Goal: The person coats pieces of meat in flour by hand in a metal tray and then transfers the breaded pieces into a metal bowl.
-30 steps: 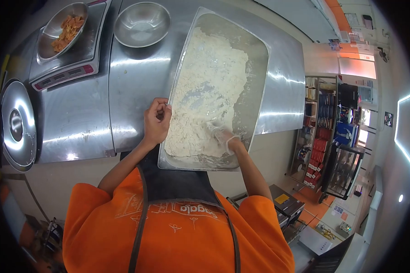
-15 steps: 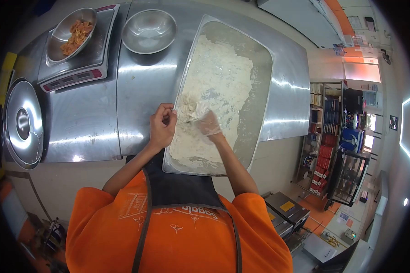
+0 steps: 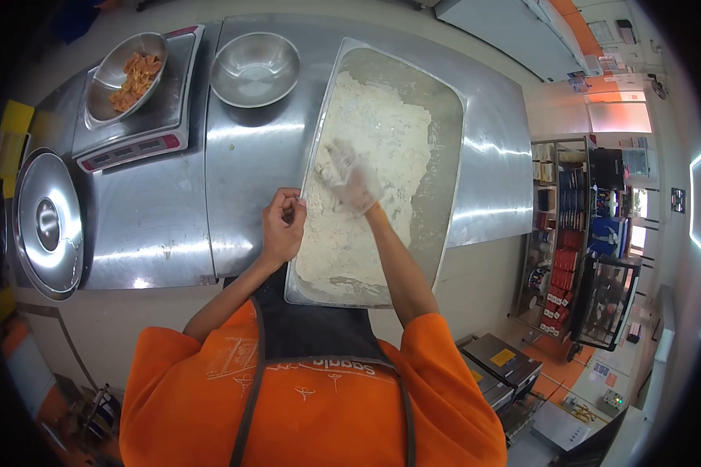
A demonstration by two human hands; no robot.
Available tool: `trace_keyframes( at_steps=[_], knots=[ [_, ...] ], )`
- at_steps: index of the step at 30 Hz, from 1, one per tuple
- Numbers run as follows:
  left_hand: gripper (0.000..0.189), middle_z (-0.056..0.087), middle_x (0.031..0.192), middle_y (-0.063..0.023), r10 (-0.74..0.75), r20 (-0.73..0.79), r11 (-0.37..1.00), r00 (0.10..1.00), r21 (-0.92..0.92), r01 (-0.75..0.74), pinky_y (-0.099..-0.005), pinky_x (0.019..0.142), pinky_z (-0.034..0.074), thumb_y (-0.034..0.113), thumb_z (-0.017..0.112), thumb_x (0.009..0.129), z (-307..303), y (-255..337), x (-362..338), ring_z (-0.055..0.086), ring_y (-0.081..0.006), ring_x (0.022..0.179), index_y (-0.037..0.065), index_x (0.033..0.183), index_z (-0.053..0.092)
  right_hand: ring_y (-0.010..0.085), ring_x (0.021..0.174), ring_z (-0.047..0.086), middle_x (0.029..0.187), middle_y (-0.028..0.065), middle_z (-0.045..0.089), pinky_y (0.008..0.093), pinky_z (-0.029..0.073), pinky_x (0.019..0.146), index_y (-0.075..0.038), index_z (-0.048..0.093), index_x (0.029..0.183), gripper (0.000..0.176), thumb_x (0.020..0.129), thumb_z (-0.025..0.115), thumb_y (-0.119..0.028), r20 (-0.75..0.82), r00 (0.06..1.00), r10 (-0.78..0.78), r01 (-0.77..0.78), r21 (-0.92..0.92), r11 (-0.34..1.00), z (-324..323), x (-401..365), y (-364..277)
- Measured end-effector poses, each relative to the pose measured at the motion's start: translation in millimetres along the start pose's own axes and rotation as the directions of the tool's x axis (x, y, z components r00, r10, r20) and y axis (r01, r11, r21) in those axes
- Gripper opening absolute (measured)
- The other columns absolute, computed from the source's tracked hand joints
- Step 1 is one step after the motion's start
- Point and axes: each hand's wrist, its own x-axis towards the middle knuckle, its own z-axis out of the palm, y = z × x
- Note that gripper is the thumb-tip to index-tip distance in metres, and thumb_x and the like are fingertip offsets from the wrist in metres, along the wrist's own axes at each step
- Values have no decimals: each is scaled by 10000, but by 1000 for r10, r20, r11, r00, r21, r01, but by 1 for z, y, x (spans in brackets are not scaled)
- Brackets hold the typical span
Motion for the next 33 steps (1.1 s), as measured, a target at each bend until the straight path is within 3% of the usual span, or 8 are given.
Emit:
trace_keyframes(
  at_steps=[3,9,12,18,19,26,28,33],
  knots=[
    [68,502,647,44,-4,-2,1000,1000,7,4,-189,520,321,23,548,947,-1,3,-1,399,-2,578,-22,998,546,220,1254,509,1378,111,522,301,337,1116,-4,344,1445,755,833,710,-251,207,867,454,-271,-568,777,15,-29,-28],
    [78,508,620,22,28,-22,1000,999,-1,-29,-202,485,322,7,556,934,2,1,-2,398,-3,541,-34,995,530,181,1100,590,1225,59,604,340,462,960,-41,519,1328,578,814,712,-224,240,970,23,26,-199,980,25,-114,11],
    [75,498,616,30,18,-12,1000,1000,-4,-18,-197,489,325,10,555,936,2,0,-3,398,-2,547,-34,992,532,213,1056,606,1177,83,623,368,481,915,-54,587,1261,514,797,719,-232,254,843,475,-402,-290,869,3,-134,44],
    [69,510,623,31,20,-21,1000,1000,8,-20,-196,491,329,28,563,944,3,0,-2,405,-1,549,-26,975,534,281,1106,591,1214,123,607,350,458,992,-88,581,1277,497,808,677,-222,544,775,321,537,-835,121,8,-113,-74],
    [69,510,623,31,23,-8,1000,1000,11,-23,-196,491,329,28,563,944,2,-1,-1,405,-1,549,-26,975,534,267,1170,563,1262,130,594,358,415,1053,-83,572,1295,478,845,647,-224,558,801,215,331,-713,618,-21,-131,-28],
    [66,518,623,30,22,-23,999,999,38,-21,-191,501,338,30,564,946,3,2,-4,423,-4,560,-24,973,539,224,1259,512,1344,134,553,352,404,1073,-48,534,1332,446,908,575,-183,62,931,361,-237,-648,723,-42,-60,-21],
    [65,518,622,29,35,-25,998,999,58,-34,-190,504,339,30,565,945,3,2,-1,425,-4,562,-24,972,541,229,1172,571,1285,125,598,336,452,1006,-35,536,1317,420,930,574,-194,392,912,-119,393,-919,-14,-13,-69,-31],
    [75,529,624,21,21,-25,1000,999,10,-21,-191,498,338,33,571,942,3,-4,-2,420,-4,556,-28,977,544,253,1106,588,1225,126,633,360,462,962,-43,563,1285,374,987,501,-261,304,795,525,-163,-727,667,9,-108,-65]
  ],
)
